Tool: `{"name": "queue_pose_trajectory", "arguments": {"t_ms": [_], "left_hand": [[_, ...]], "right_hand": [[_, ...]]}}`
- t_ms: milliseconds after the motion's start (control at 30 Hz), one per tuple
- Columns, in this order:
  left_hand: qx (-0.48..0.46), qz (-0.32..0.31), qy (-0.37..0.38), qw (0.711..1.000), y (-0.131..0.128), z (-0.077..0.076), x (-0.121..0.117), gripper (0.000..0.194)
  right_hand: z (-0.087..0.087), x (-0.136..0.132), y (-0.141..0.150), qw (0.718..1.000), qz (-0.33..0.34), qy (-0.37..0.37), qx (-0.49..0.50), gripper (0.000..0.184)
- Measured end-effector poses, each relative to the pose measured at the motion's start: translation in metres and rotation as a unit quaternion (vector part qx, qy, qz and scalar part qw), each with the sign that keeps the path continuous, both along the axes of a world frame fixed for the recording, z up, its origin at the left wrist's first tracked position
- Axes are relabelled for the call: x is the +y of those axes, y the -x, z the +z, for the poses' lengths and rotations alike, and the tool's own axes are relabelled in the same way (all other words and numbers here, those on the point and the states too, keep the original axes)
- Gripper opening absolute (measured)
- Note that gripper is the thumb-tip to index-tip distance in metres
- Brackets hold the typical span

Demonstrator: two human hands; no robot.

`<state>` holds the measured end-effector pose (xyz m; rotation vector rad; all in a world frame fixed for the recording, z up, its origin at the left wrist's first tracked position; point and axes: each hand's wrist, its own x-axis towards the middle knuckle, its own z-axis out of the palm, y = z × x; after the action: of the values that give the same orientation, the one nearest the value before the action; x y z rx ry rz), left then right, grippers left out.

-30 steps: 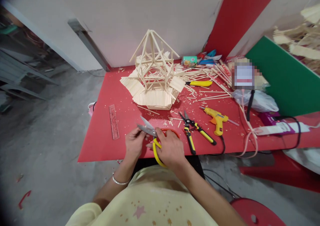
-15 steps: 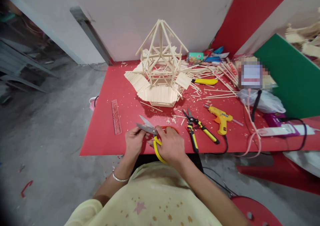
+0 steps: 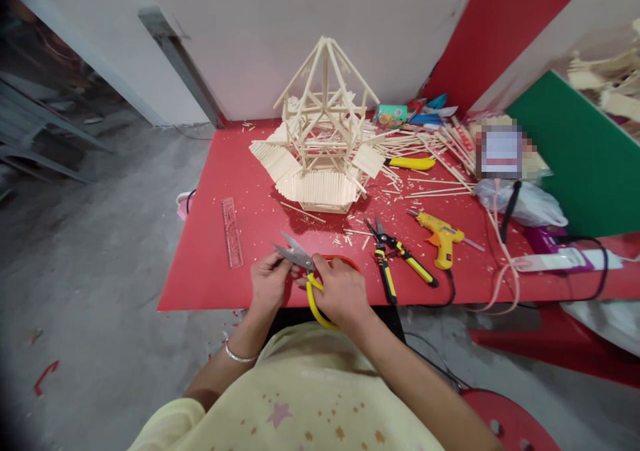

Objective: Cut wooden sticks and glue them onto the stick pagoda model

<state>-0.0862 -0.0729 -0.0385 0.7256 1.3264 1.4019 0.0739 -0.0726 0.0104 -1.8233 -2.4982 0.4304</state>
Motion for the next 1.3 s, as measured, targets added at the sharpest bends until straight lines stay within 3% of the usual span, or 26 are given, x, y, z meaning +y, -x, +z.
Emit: {"name": "queue_pose_trajectory", "arguments": {"t_ms": [267, 467, 700, 800, 867, 967, 1100, 1200, 1300], "left_hand": [[-0.040, 0.022, 0.000, 0.999, -0.002, -0.003, 0.001, 0.026], [-0.087, 0.041, 0.021, 0.995, 0.001, 0.009, 0.004, 0.033], [-0.188, -0.067, 0.081, 0.976, -0.004, 0.041, 0.011, 0.036], [-0.209, -0.113, 0.074, 0.968, -0.014, 0.045, 0.015, 0.034], [-0.219, -0.140, 0.067, 0.963, -0.025, 0.044, 0.019, 0.035], [-0.231, -0.178, 0.060, 0.955, -0.042, 0.045, 0.027, 0.037], [-0.253, -0.207, 0.055, 0.943, -0.062, 0.053, 0.040, 0.036], [-0.277, -0.224, 0.054, 0.933, -0.072, 0.059, 0.049, 0.036], [-0.315, -0.222, 0.056, 0.921, -0.079, 0.062, 0.057, 0.035]], "right_hand": [[-0.008, 0.001, 0.001, 0.999, -0.007, 0.048, -0.001, 0.045], [-0.014, 0.002, -0.007, 0.995, -0.064, 0.006, -0.076, 0.059], [0.014, -0.005, -0.003, 0.996, -0.017, 0.013, -0.087, 0.054], [0.019, -0.008, -0.010, 0.999, 0.004, -0.013, -0.046, 0.047], [0.016, -0.003, -0.030, 0.999, -0.010, -0.041, -0.018, 0.045], [0.009, 0.014, -0.087, 0.986, -0.137, -0.088, -0.026, 0.046], [0.000, 0.044, -0.167, 0.925, -0.355, -0.105, -0.083, 0.055], [-0.008, 0.058, -0.198, 0.902, -0.425, -0.021, -0.067, 0.059], [-0.017, 0.063, -0.210, 0.889, -0.456, 0.006, -0.034, 0.061]]}}
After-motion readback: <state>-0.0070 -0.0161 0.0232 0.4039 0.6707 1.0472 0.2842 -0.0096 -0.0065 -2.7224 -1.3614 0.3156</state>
